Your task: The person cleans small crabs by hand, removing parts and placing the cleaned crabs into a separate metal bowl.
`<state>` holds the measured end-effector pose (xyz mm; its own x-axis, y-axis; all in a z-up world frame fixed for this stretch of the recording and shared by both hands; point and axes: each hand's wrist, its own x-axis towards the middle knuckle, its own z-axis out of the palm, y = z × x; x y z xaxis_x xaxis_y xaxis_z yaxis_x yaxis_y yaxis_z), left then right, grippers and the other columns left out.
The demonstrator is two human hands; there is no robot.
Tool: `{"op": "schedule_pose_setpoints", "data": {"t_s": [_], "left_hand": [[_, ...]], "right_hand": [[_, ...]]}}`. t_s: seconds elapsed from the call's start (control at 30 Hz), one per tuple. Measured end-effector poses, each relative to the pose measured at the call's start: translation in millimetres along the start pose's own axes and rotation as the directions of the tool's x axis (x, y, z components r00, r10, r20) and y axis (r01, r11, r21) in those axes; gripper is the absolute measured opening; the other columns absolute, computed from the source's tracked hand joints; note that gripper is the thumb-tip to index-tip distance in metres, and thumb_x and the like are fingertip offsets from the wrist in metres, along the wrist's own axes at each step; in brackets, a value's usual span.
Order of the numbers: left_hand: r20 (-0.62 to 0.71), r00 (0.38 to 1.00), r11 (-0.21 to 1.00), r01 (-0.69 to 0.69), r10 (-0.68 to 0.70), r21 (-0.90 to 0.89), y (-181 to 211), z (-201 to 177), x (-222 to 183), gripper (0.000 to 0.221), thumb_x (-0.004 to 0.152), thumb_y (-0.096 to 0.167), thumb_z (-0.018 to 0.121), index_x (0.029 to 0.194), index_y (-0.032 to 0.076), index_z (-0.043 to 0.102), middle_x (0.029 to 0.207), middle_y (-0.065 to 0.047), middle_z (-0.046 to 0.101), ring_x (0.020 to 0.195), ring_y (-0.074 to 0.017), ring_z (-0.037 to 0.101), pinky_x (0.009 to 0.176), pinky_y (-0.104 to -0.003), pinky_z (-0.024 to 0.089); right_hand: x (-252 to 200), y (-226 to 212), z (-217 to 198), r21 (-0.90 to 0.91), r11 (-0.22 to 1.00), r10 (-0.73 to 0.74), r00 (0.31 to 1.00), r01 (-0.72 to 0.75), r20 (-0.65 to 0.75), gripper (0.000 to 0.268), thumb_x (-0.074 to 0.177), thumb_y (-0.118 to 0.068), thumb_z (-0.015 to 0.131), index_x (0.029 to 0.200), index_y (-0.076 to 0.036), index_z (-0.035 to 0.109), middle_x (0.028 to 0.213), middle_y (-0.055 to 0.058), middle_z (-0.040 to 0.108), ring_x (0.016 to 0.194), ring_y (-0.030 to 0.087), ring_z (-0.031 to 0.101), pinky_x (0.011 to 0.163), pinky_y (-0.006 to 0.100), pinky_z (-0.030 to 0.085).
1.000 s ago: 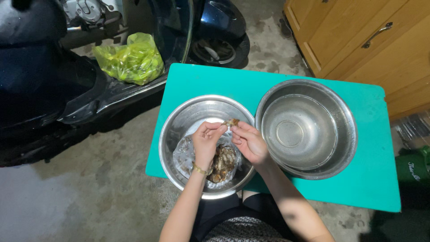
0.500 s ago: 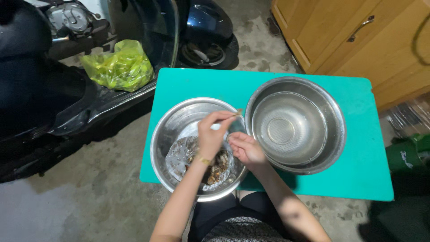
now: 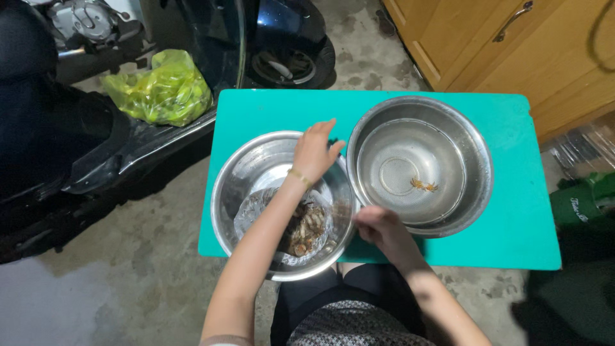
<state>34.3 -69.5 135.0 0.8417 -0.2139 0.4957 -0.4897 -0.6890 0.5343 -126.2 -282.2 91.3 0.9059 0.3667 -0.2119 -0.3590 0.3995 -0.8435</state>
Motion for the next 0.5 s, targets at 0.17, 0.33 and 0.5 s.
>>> {"op": "schedule_pose_setpoints", "data": {"t_s": [0.17,0.33,0.5], "left_hand": [[0.283,0.926,0.963,0.210,-0.251,0.167,-7.0,44.8,36.7,0.056,0.082,0.048,0.079,0.108,0.001,0.068,0.099,-0.022,0.072,0.095,-0.0413,0.069,0.082,-0.050,0.055],[0.306,0.917,0.961,0.209,-0.258,0.183,-24.3,87.5,50.5,0.040,0.083,0.043,0.076,0.091,0.004,0.075,0.096,-0.023,0.074,0.092,-0.0411,0.071,0.082,-0.050,0.057],[0.202,0.946,0.960,0.221,-0.254,0.172,-55.9,98.8,61.3,0.040,0.082,0.040,0.076,0.089,0.001,0.072,0.093,-0.026,0.072,0.087,-0.0464,0.070,0.076,-0.054,0.057]], "right_hand": [[-28.0,44.9,-12.6,-0.563,0.793,0.093,0.960,-0.232,-0.264,0.037,0.095,-0.032,0.074,0.074,-0.003,0.063,0.063,-0.002,0.046,0.057,0.007,0.038,0.051,0.025,0.030],[-14.6,56.5,-3.1,-0.401,0.809,0.300,0.888,-0.430,-0.348,0.021,0.085,-0.041,0.070,0.094,-0.023,0.075,0.063,-0.008,0.055,0.053,0.007,0.039,0.049,0.024,0.033],[26.3,92.7,-7.3,-0.443,0.708,0.400,0.829,-0.550,-0.391,0.056,0.088,-0.054,0.077,0.085,0.000,0.066,0.062,0.000,0.056,0.050,0.012,0.050,0.045,0.028,0.039]]}}
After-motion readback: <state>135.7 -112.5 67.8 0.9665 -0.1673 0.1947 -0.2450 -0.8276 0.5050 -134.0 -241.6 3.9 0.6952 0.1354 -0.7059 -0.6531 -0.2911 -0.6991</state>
